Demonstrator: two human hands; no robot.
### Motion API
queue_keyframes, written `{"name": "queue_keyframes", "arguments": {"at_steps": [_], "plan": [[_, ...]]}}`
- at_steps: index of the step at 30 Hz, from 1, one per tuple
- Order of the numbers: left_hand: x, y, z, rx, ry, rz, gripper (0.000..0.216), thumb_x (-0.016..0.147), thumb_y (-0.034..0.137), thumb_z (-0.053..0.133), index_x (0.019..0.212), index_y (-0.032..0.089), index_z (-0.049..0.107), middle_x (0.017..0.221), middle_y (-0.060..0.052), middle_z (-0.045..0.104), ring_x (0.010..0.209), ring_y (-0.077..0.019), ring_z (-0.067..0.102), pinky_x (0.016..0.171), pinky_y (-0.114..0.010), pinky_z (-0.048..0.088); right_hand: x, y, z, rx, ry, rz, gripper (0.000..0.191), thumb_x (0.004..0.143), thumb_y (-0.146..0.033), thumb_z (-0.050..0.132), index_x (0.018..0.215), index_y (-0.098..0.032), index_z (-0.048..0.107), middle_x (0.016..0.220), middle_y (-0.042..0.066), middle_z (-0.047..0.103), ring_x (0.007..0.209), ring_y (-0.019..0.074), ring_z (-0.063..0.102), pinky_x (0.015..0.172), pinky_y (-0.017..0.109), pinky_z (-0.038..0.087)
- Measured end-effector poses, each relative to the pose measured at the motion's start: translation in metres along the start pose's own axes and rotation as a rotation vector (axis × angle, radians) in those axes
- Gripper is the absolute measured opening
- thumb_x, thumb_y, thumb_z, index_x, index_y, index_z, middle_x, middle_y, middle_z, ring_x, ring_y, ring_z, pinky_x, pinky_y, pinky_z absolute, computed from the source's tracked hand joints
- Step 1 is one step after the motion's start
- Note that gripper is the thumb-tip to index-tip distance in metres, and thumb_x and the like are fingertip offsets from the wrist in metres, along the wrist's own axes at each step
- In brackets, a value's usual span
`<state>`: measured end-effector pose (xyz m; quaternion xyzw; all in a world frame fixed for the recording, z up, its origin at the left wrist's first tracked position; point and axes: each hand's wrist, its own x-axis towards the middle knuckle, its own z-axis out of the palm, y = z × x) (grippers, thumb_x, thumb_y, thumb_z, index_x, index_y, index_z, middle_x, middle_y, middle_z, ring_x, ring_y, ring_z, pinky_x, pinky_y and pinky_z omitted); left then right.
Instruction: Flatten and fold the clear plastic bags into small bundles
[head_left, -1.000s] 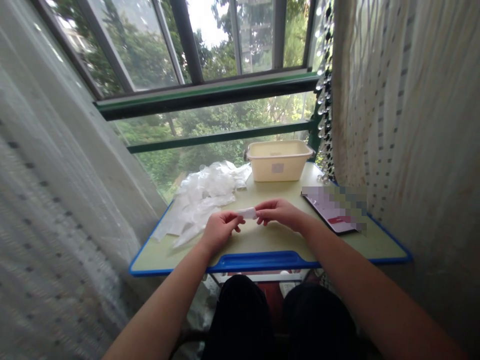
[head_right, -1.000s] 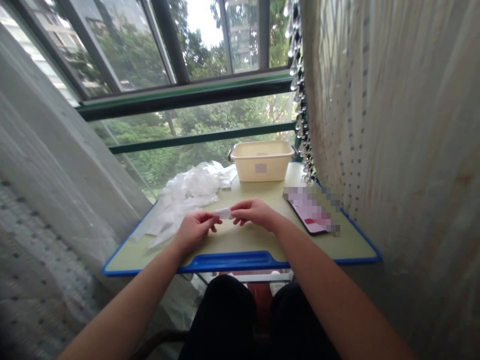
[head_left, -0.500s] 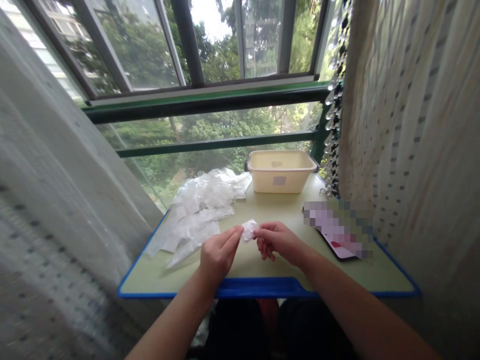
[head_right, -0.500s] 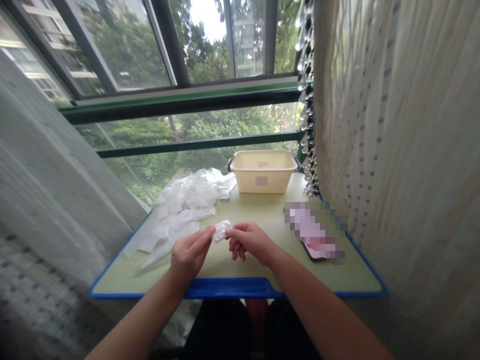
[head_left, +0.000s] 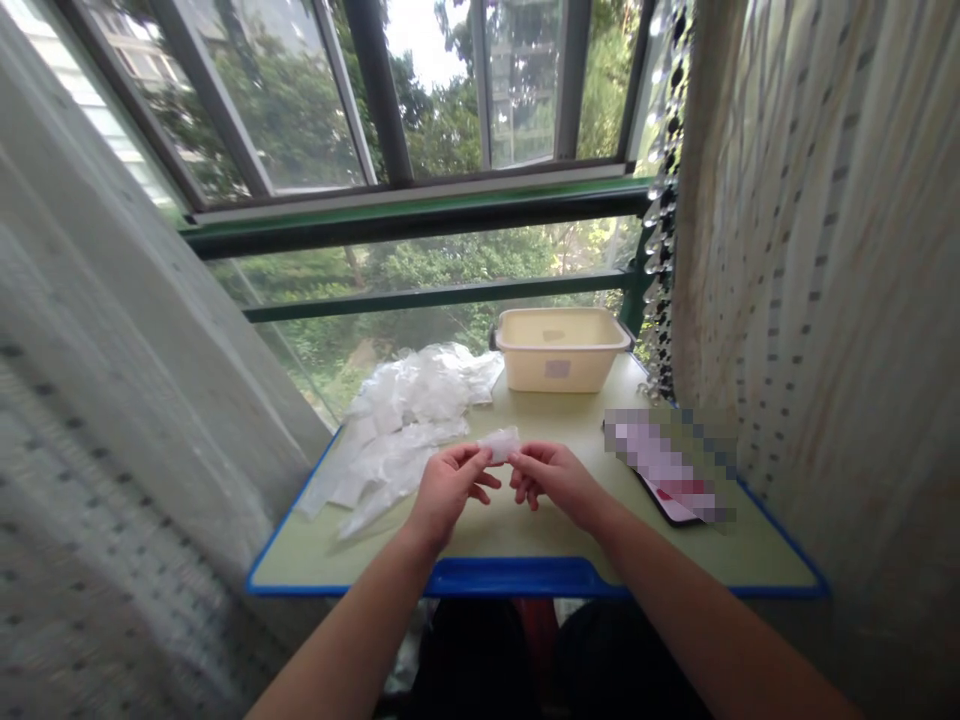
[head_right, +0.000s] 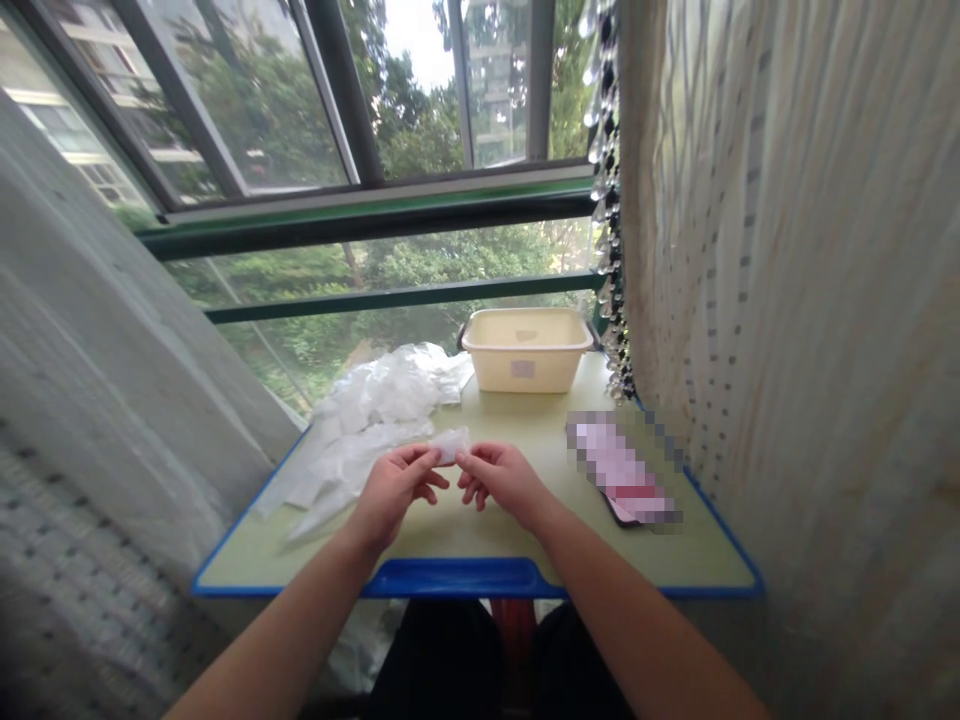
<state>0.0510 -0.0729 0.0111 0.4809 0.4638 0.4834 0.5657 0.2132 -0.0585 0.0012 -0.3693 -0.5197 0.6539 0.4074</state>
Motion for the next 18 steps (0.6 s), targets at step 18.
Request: {"name": "queue_keyframes", "arguments": {"at_steps": [18], "plan": [[0.072, 0.066, 0.041, -0.029, 0.095, -0.07, 0.031, 0.068, 0.038, 0.066, 0.082, 0.01, 0.061, 0.08, -0.011, 0.068, 0.049, -0.0089, 0.059, 0.035, -0.014, 0.038, 0.035, -0.105, -0.058, -0.373, 0.356, -0.108, 0.02, 0.072, -0.028, 0.055, 0.061, -0.012, 0.055, 0.054, 0.003, 0.059, 0.037, 0.0099, 0.054, 0.027, 0.017, 0.032]]}}
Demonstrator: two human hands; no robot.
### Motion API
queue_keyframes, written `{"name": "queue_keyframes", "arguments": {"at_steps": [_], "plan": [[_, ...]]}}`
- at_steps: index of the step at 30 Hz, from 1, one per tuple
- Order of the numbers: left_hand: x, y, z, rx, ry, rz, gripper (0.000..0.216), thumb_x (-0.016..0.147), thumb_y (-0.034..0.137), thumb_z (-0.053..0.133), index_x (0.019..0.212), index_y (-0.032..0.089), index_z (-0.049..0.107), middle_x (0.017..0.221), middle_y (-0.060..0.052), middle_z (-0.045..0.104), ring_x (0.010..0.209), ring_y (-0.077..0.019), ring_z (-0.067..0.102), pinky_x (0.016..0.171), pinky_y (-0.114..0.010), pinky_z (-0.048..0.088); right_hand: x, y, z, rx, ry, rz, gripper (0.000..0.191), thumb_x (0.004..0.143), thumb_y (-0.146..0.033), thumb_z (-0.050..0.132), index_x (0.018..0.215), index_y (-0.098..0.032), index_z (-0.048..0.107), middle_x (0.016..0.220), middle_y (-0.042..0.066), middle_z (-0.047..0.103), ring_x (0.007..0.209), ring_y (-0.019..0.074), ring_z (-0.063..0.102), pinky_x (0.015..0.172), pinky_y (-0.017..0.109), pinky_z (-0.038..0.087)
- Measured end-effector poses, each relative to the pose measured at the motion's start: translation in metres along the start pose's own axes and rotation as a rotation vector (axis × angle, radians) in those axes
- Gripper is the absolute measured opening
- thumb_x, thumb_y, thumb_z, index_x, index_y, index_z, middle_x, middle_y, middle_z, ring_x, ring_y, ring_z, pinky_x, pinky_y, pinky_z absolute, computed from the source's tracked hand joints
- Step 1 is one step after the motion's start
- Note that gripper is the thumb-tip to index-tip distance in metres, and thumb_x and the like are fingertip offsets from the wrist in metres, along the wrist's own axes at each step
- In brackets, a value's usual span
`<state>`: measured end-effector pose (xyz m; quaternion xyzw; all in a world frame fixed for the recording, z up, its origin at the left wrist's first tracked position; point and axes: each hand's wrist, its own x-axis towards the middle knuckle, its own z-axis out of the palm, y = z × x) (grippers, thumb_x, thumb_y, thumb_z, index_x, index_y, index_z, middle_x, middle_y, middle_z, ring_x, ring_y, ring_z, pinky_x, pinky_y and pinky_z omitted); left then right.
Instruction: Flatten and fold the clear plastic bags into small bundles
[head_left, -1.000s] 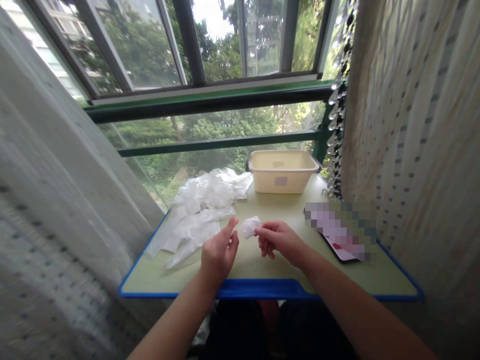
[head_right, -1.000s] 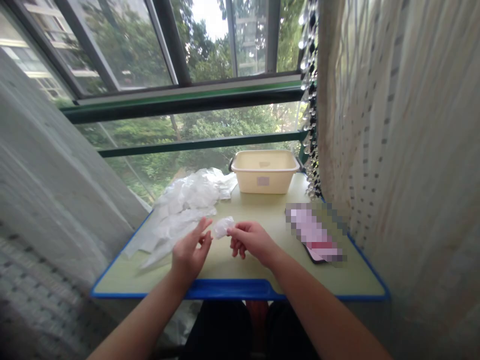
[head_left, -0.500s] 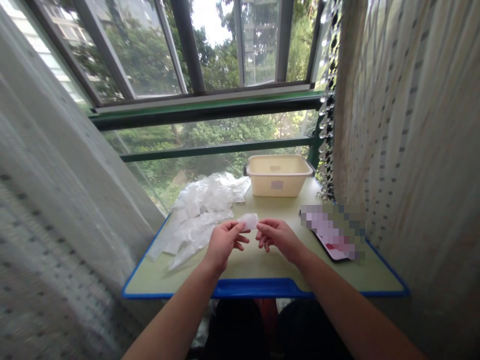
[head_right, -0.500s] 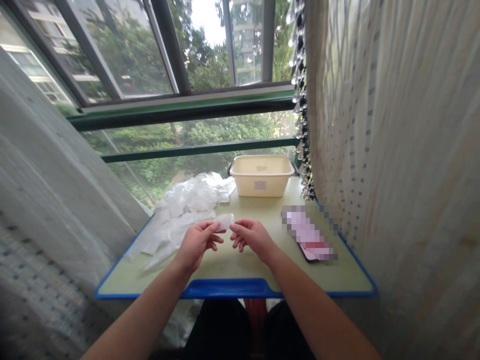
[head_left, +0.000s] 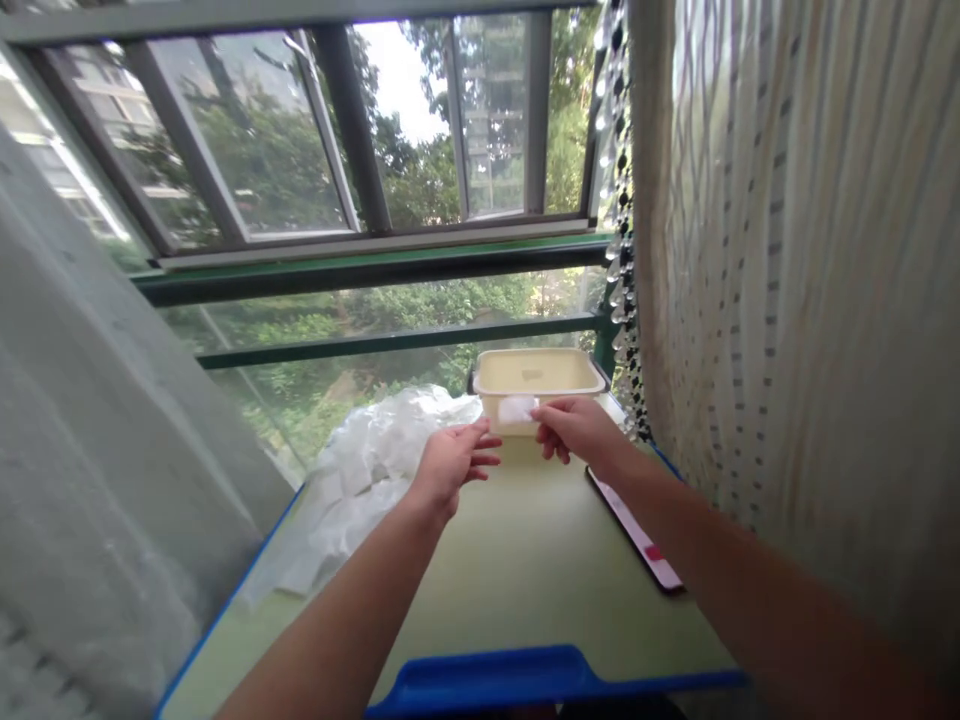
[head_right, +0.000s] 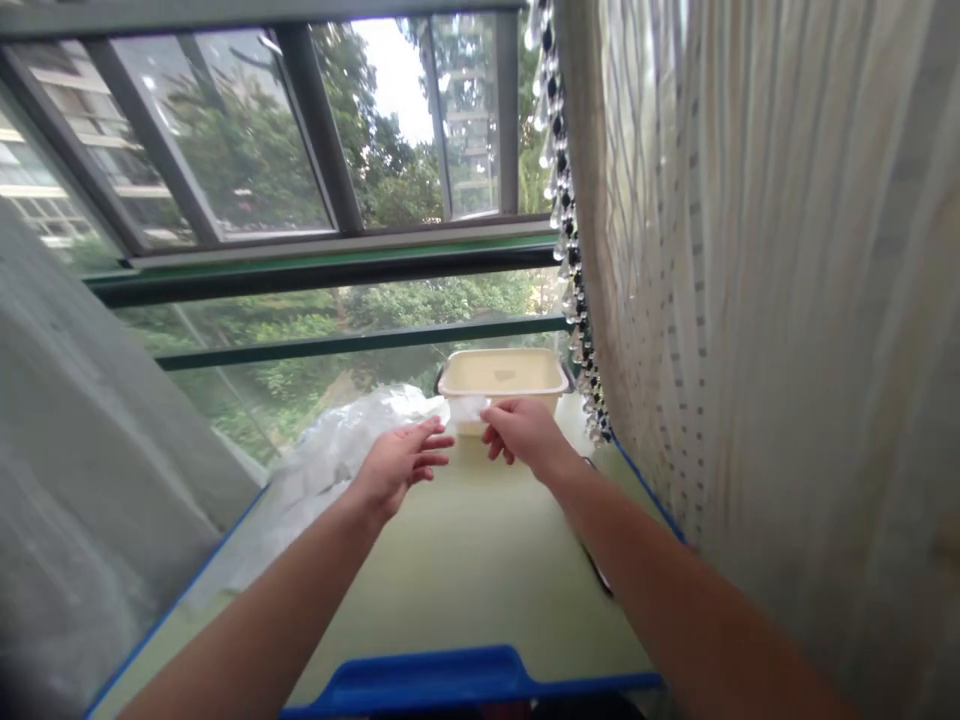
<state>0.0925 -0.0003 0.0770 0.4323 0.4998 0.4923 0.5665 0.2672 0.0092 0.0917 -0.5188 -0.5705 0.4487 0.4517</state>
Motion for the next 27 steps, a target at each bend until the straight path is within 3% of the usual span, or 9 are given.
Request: {"name": "queue_keyframes", "arguments": {"at_steps": [4, 7, 10, 15, 19, 22, 27], "plan": [[0.005, 0.008, 0.009, -0.109, 0.132, 0.193, 0.031, 0.074, 0.04, 0.057, 0.085, 0.011, 0.059, 0.073, -0.008, 0.067, 0.045, -0.0086, 0.057, 0.034, -0.015, 0.037, 0.069, -0.028, -0.025, -0.243, 0.148, 0.025, 0.017, 0.076, -0.026, 0.05, 0.072, -0.011, 0.058, 0.066, 0.007, 0.065, 0.038, 0.0066, 0.051, 0.029, 0.017, 0.03], [0.004, -0.009, 0.009, -0.073, 0.109, 0.175, 0.031, 0.072, 0.04, 0.058, 0.077, 0.01, 0.058, 0.06, -0.005, 0.064, 0.038, -0.0083, 0.051, 0.03, -0.015, 0.032, 0.109, -0.036, -0.03, -0.381, 0.14, 0.101, 0.015, 0.069, -0.019, 0.057, 0.058, -0.01, 0.059, 0.052, 0.008, 0.062, 0.032, 0.0083, 0.045, 0.031, 0.021, 0.03], [0.008, -0.028, 0.005, 0.031, 0.085, 0.125, 0.033, 0.071, 0.043, 0.058, 0.074, 0.01, 0.058, 0.055, -0.003, 0.061, 0.036, -0.0087, 0.05, 0.028, -0.015, 0.028, 0.123, -0.033, -0.024, -0.535, 0.154, 0.158, 0.019, 0.064, -0.013, 0.06, 0.045, -0.012, 0.057, 0.037, 0.008, 0.054, 0.032, 0.0132, 0.046, 0.037, 0.026, 0.035], [-0.001, -0.034, -0.004, 0.152, 0.073, 0.116, 0.032, 0.073, 0.043, 0.054, 0.075, 0.012, 0.058, 0.058, -0.004, 0.063, 0.038, -0.0097, 0.052, 0.029, -0.016, 0.029, 0.086, -0.022, -0.005, -0.666, 0.199, 0.019, 0.024, 0.069, -0.014, 0.052, 0.047, -0.014, 0.06, 0.05, 0.011, 0.062, 0.046, 0.0164, 0.054, 0.051, 0.028, 0.039], [-0.024, -0.025, -0.01, 0.42, -0.062, 0.223, 0.032, 0.076, 0.044, 0.05, 0.071, 0.015, 0.061, 0.058, -0.004, 0.064, 0.039, -0.0114, 0.054, 0.034, -0.019, 0.032, 0.034, -0.013, 0.019, -0.769, 0.219, -0.164, 0.028, 0.075, -0.02, 0.045, 0.057, -0.015, 0.065, 0.058, 0.008, 0.065, 0.058, 0.0168, 0.058, 0.058, 0.026, 0.038], [-0.032, -0.025, -0.022, 0.7, 0.047, 0.367, 0.033, 0.078, 0.041, 0.049, 0.06, 0.016, 0.06, 0.054, -0.003, 0.063, 0.042, -0.0119, 0.055, 0.043, -0.021, 0.036, 0.001, 0.001, 0.042, -0.789, 0.216, -0.225, 0.027, 0.076, -0.024, 0.044, 0.067, -0.017, 0.068, 0.061, 0.006, 0.066, 0.062, 0.0168, 0.059, 0.058, 0.024, 0.038], [-0.036, -0.037, -0.045, 1.021, 0.157, 0.456, 0.03, 0.08, 0.036, 0.047, 0.061, 0.018, 0.062, 0.06, -0.004, 0.064, 0.052, -0.0145, 0.057, 0.05, -0.023, 0.033, -0.032, 0.029, 0.078, -0.707, 0.091, -0.178, 0.024, 0.075, -0.024, 0.047, 0.081, -0.018, 0.07, 0.067, 0.005, 0.067, 0.067, 0.0169, 0.061, 0.062, 0.024, 0.041]]}}
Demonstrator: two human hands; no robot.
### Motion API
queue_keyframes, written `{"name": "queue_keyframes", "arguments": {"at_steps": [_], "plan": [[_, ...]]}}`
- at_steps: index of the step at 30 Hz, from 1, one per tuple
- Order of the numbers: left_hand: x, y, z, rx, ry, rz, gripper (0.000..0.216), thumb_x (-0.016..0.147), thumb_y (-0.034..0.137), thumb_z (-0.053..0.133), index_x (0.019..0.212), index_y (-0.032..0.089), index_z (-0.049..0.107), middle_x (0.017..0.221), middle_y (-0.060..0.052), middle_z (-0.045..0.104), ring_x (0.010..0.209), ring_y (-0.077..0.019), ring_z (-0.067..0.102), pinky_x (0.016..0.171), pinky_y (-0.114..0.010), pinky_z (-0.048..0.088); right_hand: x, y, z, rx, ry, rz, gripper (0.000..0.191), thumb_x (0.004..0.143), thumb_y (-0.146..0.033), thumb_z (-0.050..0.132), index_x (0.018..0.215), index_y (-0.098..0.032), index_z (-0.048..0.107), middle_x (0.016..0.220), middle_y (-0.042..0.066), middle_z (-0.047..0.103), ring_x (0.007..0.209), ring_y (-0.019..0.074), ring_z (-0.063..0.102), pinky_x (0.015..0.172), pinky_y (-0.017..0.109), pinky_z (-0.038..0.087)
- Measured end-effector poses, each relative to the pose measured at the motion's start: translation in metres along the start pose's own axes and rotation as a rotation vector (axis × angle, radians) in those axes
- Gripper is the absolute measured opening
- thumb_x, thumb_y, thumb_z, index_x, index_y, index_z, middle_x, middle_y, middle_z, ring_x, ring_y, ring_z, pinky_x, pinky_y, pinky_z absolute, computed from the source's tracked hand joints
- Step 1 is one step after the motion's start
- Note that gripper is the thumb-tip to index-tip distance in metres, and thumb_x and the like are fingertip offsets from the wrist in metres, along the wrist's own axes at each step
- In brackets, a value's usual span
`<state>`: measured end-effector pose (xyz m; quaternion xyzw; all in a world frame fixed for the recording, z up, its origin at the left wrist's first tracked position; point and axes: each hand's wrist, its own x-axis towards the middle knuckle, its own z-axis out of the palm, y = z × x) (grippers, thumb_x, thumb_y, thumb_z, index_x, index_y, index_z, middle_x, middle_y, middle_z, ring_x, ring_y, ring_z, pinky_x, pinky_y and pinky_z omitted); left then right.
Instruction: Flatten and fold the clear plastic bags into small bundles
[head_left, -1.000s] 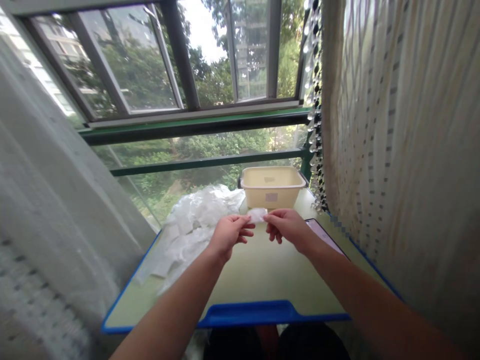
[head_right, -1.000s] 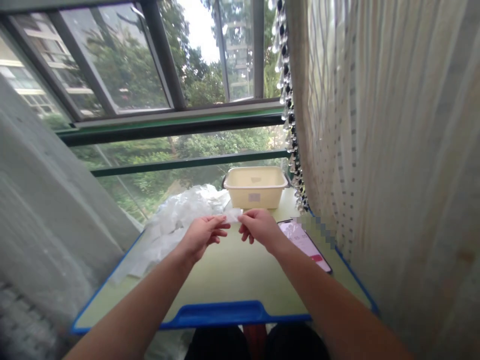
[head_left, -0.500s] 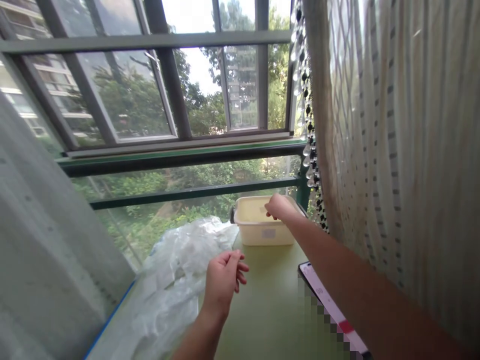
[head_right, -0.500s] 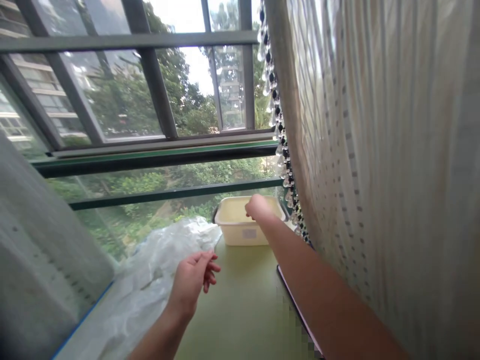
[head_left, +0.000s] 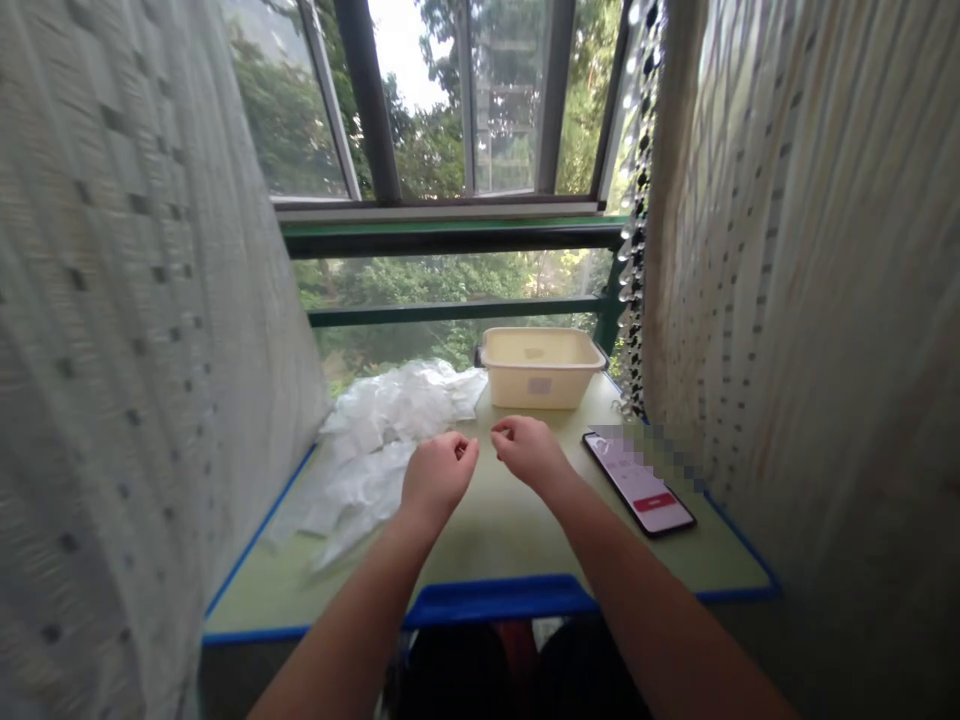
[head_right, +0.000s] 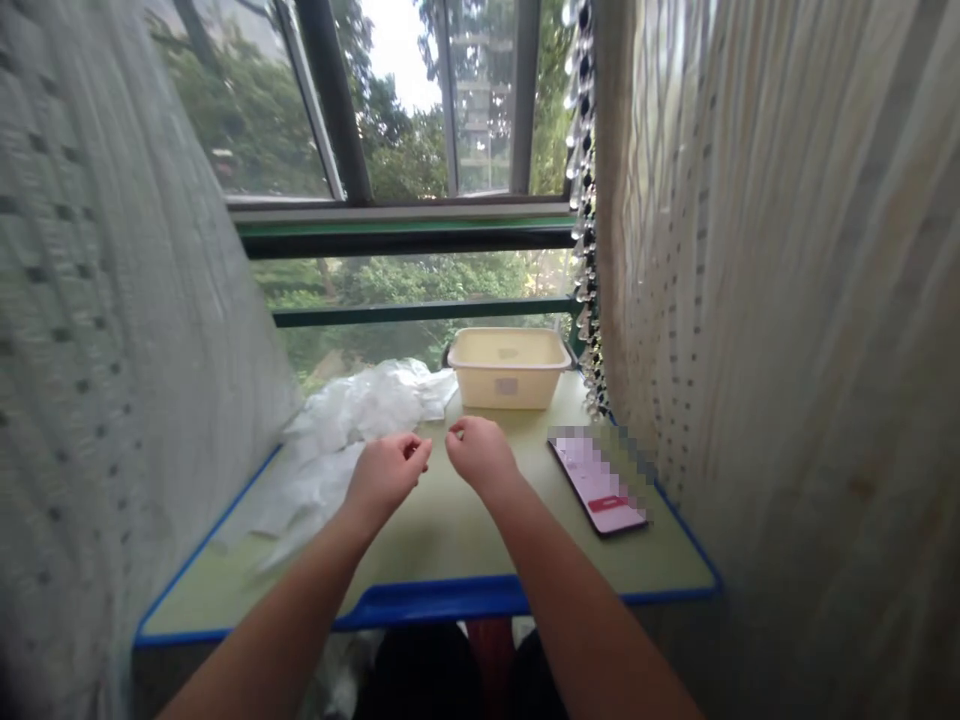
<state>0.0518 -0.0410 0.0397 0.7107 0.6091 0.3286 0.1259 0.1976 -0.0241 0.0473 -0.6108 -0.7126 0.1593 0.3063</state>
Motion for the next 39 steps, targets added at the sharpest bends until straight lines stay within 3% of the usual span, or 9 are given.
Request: {"name": "queue_keyframes", "arguments": {"at_steps": [6, 9, 12, 16, 20, 24, 34, 36, 39], "plan": [[-0.022, -0.028, 0.017, 0.219, 0.123, 0.176, 0.031, 0.084, 0.033, 0.041, 0.067, 0.019, 0.063, 0.063, -0.007, 0.064, 0.06, -0.0171, 0.058, 0.056, -0.025, 0.034, -0.017, -0.002, 0.034, 0.006, -0.013, -0.08, 0.031, 0.076, -0.022, 0.05, 0.102, -0.016, 0.064, 0.085, 0.007, 0.068, 0.083, 0.0186, 0.06, 0.079, 0.027, 0.043], [-0.029, -0.04, 0.027, 0.231, 0.134, 0.172, 0.029, 0.081, 0.032, 0.045, 0.063, 0.018, 0.062, 0.064, -0.008, 0.064, 0.063, -0.0192, 0.059, 0.059, -0.026, 0.037, -0.02, 0.001, 0.055, -0.005, 0.061, -0.286, 0.034, 0.082, -0.022, 0.044, 0.11, -0.016, 0.061, 0.115, 0.011, 0.058, 0.108, 0.0207, 0.05, 0.095, 0.031, 0.035], [-0.03, -0.047, 0.028, 0.232, 0.244, 0.116, 0.03, 0.085, 0.025, 0.037, 0.09, 0.014, 0.064, 0.087, -0.014, 0.065, 0.084, -0.0246, 0.059, 0.075, -0.033, 0.039, -0.021, 0.007, 0.072, 0.004, 0.078, -0.37, 0.039, 0.086, -0.019, 0.035, 0.12, -0.018, 0.055, 0.129, 0.007, 0.05, 0.119, 0.0181, 0.041, 0.101, 0.031, 0.03], [-0.028, -0.053, 0.029, 0.385, 0.429, 0.064, 0.043, 0.076, 0.019, 0.047, 0.117, 0.01, 0.053, 0.126, -0.019, 0.048, 0.122, -0.0338, 0.034, 0.098, -0.047, 0.025, -0.026, 0.014, 0.081, -0.057, -0.099, -0.344, 0.038, 0.083, -0.018, 0.041, 0.116, -0.023, 0.058, 0.128, 0.005, 0.052, 0.121, 0.0203, 0.041, 0.103, 0.034, 0.028], [-0.027, -0.059, 0.034, 0.435, 0.255, 0.07, 0.03, 0.073, 0.016, 0.047, 0.098, 0.009, 0.063, 0.105, -0.019, 0.061, 0.105, -0.0323, 0.051, 0.096, -0.049, 0.027, -0.028, 0.014, 0.081, 0.006, -0.116, -0.278, 0.032, 0.081, -0.018, 0.043, 0.104, -0.022, 0.064, 0.118, 0.006, 0.059, 0.113, 0.0215, 0.048, 0.101, 0.036, 0.029], [-0.026, -0.06, 0.033, 0.417, 0.237, 0.1, 0.027, 0.078, 0.011, 0.04, 0.088, 0.013, 0.065, 0.084, -0.014, 0.067, 0.084, -0.0255, 0.06, 0.091, -0.042, 0.034, -0.013, 0.021, 0.08, 0.163, -0.103, -0.188, 0.032, 0.078, -0.014, 0.046, 0.105, -0.017, 0.063, 0.113, 0.01, 0.061, 0.109, 0.0214, 0.051, 0.099, 0.035, 0.033], [-0.024, -0.051, 0.029, 0.169, 0.44, 0.24, 0.032, 0.091, 0.024, 0.032, 0.107, 0.015, 0.058, 0.104, -0.011, 0.065, 0.097, -0.0204, 0.058, 0.093, -0.032, 0.036, 0.01, 0.056, 0.062, 0.661, -0.191, -0.063, 0.069, 0.068, -0.027, 0.064, 0.131, -0.021, 0.036, 0.12, 0.012, 0.053, 0.092, 0.0156, 0.06, 0.082, 0.033, 0.047], [-0.026, -0.045, 0.03, 0.098, 0.437, 0.225, 0.032, 0.091, 0.027, 0.031, 0.106, 0.015, 0.058, 0.102, -0.011, 0.065, 0.094, -0.0201, 0.059, 0.086, -0.03, 0.04, 0.006, 0.053, 0.059, 0.836, -0.21, -0.077, 0.071, 0.062, -0.028, 0.069, 0.127, -0.022, 0.041, 0.121, 0.009, 0.053, 0.092, 0.0154, 0.059, 0.083, 0.032, 0.046], [-0.023, -0.029, 0.029, 0.059, 0.408, 0.214, 0.029, 0.091, 0.028, 0.034, 0.104, 0.018, 0.058, 0.1, -0.01, 0.065, 0.092, -0.0196, 0.06, 0.083, -0.028, 0.042, 0.002, 0.044, 0.056, 1.106, -0.242, -0.067, 0.047, 0.057, -0.028, 0.073, 0.101, -0.019, 0.059, 0.104, 0.005, 0.062, 0.094, 0.0178, 0.057, 0.088, 0.03, 0.041]]}}
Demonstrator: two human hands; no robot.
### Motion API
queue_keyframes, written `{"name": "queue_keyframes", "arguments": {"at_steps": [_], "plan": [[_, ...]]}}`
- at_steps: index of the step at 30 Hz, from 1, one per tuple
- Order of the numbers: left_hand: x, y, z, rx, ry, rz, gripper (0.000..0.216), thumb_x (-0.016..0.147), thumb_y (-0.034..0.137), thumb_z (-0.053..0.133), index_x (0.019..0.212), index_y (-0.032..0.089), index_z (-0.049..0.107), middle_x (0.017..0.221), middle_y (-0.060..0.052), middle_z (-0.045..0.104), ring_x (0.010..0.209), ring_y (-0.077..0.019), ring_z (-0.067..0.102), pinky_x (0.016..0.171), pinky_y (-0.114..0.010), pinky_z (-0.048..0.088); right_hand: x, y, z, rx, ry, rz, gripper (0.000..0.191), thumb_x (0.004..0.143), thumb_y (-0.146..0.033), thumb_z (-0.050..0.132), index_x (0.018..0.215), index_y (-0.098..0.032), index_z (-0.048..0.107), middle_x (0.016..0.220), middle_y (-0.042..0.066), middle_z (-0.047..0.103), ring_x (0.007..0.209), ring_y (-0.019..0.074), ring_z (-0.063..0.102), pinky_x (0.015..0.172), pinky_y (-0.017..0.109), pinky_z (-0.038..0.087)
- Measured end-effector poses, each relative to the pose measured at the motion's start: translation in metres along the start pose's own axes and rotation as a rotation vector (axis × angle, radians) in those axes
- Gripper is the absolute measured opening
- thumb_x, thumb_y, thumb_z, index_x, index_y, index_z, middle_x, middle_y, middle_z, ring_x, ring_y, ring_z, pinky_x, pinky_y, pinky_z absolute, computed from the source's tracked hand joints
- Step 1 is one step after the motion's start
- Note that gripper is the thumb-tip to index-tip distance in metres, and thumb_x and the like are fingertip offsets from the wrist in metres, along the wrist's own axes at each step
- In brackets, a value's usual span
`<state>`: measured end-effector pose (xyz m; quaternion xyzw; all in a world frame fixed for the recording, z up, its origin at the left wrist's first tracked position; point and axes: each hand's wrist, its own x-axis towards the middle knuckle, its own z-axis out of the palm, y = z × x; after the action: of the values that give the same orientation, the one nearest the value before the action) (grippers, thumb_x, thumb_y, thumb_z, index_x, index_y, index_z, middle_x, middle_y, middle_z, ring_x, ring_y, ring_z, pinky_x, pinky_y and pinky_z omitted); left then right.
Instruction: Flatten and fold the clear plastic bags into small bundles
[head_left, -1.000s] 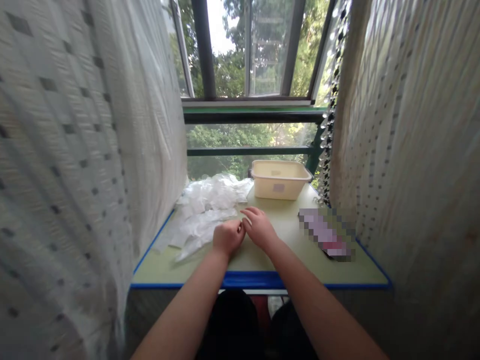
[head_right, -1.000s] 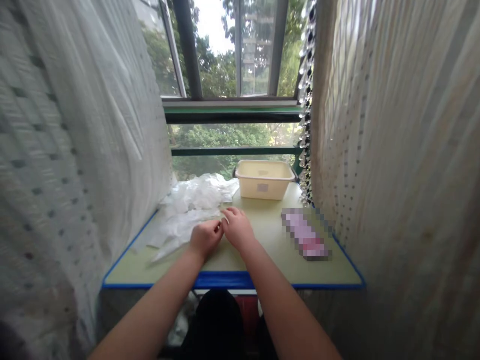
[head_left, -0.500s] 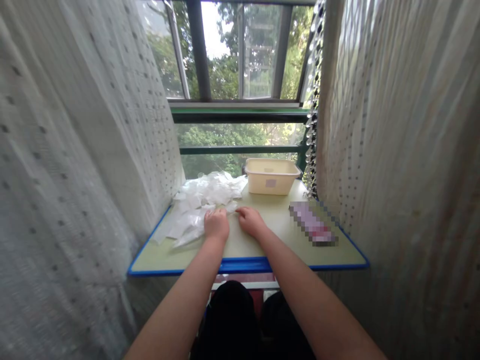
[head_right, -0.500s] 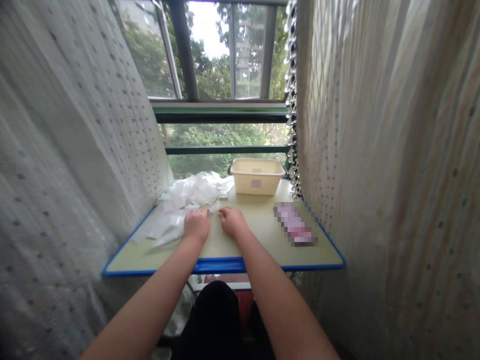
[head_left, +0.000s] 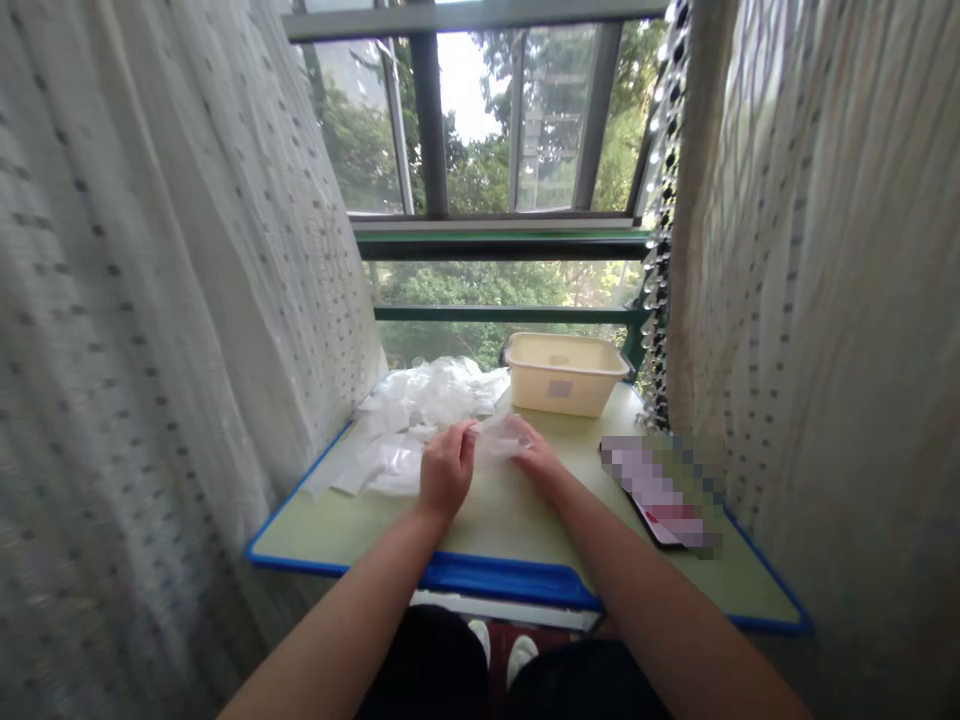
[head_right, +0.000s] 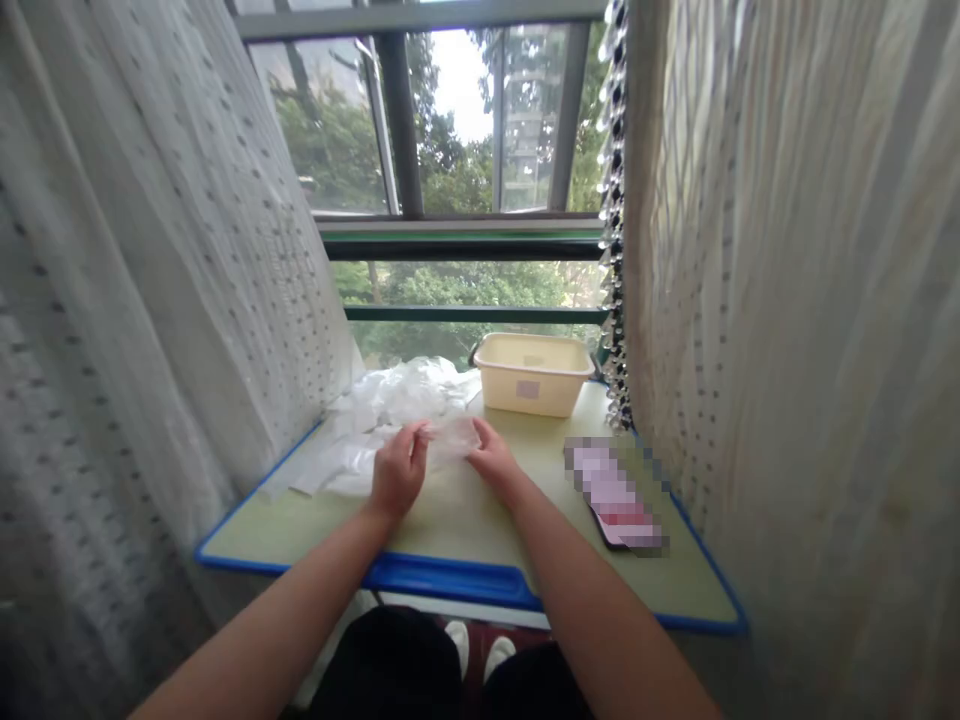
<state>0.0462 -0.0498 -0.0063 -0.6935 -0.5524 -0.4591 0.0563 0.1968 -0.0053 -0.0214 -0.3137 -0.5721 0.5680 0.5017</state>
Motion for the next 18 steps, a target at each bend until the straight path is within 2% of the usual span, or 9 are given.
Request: {"name": "queue_keyframes", "arguments": {"at_steps": [2, 3, 6, 7, 9, 11, 12, 15, 18], "plan": [[0.012, 0.009, 0.002, -0.006, -0.017, 0.023, 0.025, 0.089, 0.029, 0.039, 0.101, 0.019, 0.058, 0.097, -0.009, 0.065, 0.09, -0.0194, 0.06, 0.081, -0.027, 0.042, 0.0, -0.004, 0.003, 0.053, -0.044, 0.029, 0.033, 0.064, -0.037, 0.067, 0.091, -0.018, 0.062, 0.094, 0.006, 0.065, 0.091, 0.0202, 0.058, 0.084, 0.031, 0.043], [0.02, 0.012, 0.003, -0.007, -0.031, 0.025, 0.022, 0.087, 0.029, 0.042, 0.098, 0.019, 0.058, 0.093, -0.008, 0.065, 0.086, -0.0191, 0.06, 0.078, -0.027, 0.043, 0.0, -0.006, 0.004, 0.076, -0.06, 0.043, 0.032, 0.071, -0.043, 0.059, 0.091, -0.018, 0.062, 0.093, 0.006, 0.065, 0.09, 0.021, 0.059, 0.08, 0.033, 0.045], [0.043, 0.01, 0.012, 0.002, -0.029, -0.015, 0.019, 0.084, 0.032, 0.047, 0.09, 0.017, 0.057, 0.08, -0.006, 0.063, 0.073, -0.0178, 0.06, 0.067, -0.026, 0.044, 0.002, -0.009, 0.003, 0.164, -0.099, 0.081, 0.051, 0.08, -0.059, 0.032, 0.099, -0.02, 0.059, 0.095, 0.008, 0.065, 0.087, 0.0219, 0.06, 0.07, 0.034, 0.048], [0.049, 0.006, 0.016, 0.003, -0.02, -0.023, 0.02, 0.083, 0.033, 0.049, 0.09, 0.016, 0.056, 0.077, -0.005, 0.062, 0.069, -0.0174, 0.059, 0.065, -0.026, 0.044, 0.003, -0.009, 0.002, 0.205, -0.109, 0.1, 0.052, 0.079, -0.061, 0.032, 0.103, -0.022, 0.057, 0.098, 0.008, 0.064, 0.087, 0.0213, 0.06, 0.069, 0.033, 0.049], [0.056, -0.005, 0.024, -0.005, 0.0, -0.007, 0.024, 0.082, 0.034, 0.049, 0.094, 0.014, 0.055, 0.078, -0.006, 0.06, 0.068, -0.0173, 0.057, 0.066, -0.027, 0.044, 0.006, -0.007, 0.0, 0.238, -0.092, 0.141, 0.049, 0.073, -0.058, 0.05, 0.11, -0.026, 0.051, 0.105, 0.005, 0.061, 0.087, 0.0191, 0.06, 0.066, 0.03, 0.05], [0.058, -0.015, 0.031, -0.034, 0.004, 0.054, 0.027, 0.084, 0.035, 0.047, 0.097, 0.013, 0.056, 0.082, -0.008, 0.06, 0.073, -0.018, 0.057, 0.071, -0.028, 0.045, 0.01, -0.003, -0.002, 0.178, -0.006, 0.172, 0.049, 0.062, -0.043, 0.067, 0.106, -0.025, 0.053, 0.1, 0.003, 0.062, 0.08, 0.0169, 0.06, 0.06, 0.027, 0.051], [0.058, -0.02, 0.033, -0.055, -0.018, 0.099, 0.027, 0.085, 0.034, 0.045, 0.099, 0.014, 0.056, 0.087, -0.008, 0.06, 0.078, -0.0182, 0.057, 0.075, -0.029, 0.045, 0.012, -0.001, -0.003, 0.132, 0.05, 0.184, 0.045, 0.059, -0.037, 0.07, 0.1, -0.023, 0.056, 0.093, 0.003, 0.063, 0.074, 0.0159, 0.06, 0.056, 0.026, 0.05], [0.058, -0.029, 0.034, -0.102, -0.078, 0.22, 0.027, 0.088, 0.028, 0.039, 0.107, 0.016, 0.055, 0.096, -0.008, 0.061, 0.091, -0.0186, 0.056, 0.084, -0.031, 0.043, 0.017, 0.003, -0.006, 0.064, 0.2, 0.188, 0.024, 0.063, -0.031, 0.062, 0.081, -0.016, 0.06, 0.072, 0.003, 0.062, 0.059, 0.014, 0.057, 0.047, 0.025, 0.048], [0.058, -0.032, 0.03, -0.08, -0.012, 0.22, 0.027, 0.089, 0.026, 0.038, 0.106, 0.016, 0.055, 0.099, -0.008, 0.061, 0.092, -0.019, 0.056, 0.085, -0.033, 0.044, 0.019, 0.001, -0.012, 0.013, 0.298, 0.05, 0.019, 0.066, -0.025, 0.054, 0.081, -0.016, 0.061, 0.074, 0.003, 0.063, 0.063, 0.0159, 0.059, 0.056, 0.031, 0.051]]}}
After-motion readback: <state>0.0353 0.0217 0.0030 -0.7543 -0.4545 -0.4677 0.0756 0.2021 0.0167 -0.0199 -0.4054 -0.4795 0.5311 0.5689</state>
